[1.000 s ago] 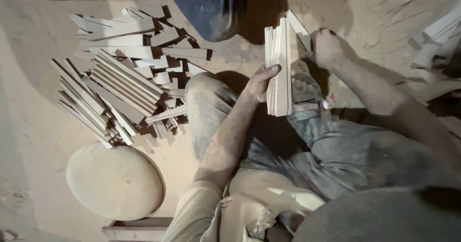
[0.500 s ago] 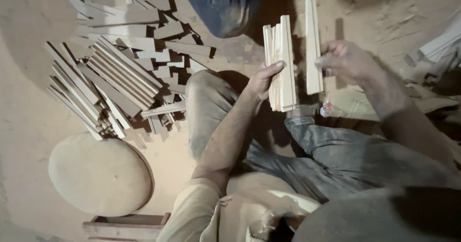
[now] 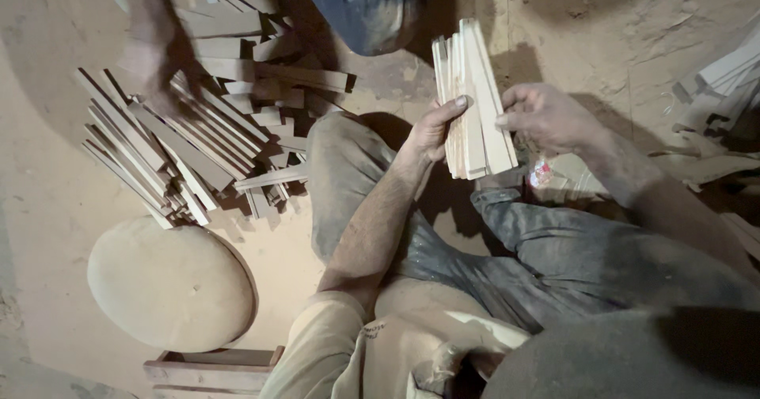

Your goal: The person sits on the floor of a dusty woodworking shop and sorts small wooden strips from a large pile on the ground. They pick up strips one at a time, align them into a bundle held in one hand, and add each strip to the bundle.

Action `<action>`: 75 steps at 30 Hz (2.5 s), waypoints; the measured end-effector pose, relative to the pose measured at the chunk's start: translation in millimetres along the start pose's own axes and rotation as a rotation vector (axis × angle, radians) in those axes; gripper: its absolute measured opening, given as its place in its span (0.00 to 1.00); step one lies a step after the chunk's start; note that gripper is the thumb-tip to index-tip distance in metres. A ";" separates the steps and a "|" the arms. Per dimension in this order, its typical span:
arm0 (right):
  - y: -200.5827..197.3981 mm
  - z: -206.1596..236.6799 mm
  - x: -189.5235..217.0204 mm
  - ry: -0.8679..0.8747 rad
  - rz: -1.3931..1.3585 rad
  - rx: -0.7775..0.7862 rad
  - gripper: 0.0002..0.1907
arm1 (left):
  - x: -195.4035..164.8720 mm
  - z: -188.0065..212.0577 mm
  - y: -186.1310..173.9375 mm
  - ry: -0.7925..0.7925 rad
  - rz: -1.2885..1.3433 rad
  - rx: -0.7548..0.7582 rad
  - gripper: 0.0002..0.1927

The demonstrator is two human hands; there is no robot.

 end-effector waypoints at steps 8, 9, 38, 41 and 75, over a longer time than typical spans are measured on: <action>-19.3 5.9 28.5 -0.214 0.021 -0.075 0.12 | -3.9 1.6 0.7 0.005 0.013 0.027 0.22; -18.4 5.2 24.9 -0.198 0.008 -0.078 0.12 | -4.5 2.0 0.9 0.007 0.013 0.032 0.22; 27.7 -19.0 -15.9 -0.108 -0.057 -0.017 0.26 | -7.8 -3.1 8.9 -0.067 -0.035 -0.152 0.25; 42.3 -23.1 14.1 -0.477 -0.206 0.156 0.32 | -8.8 -7.1 16.2 -0.067 -0.070 -0.164 0.24; 33.5 -41.7 -28.3 -0.615 0.584 -0.099 0.35 | -30.9 -10.7 51.9 0.501 -1.223 -0.512 0.36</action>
Point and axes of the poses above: each hand's wrist, its own z-axis away from the middle knuckle, its own y-axis out of the palm, x = y × z, the point moved 8 cm from there along -z, towards the middle knuckle, and after that the axes turned 13 degrees about -y, right-handed, at the moved point
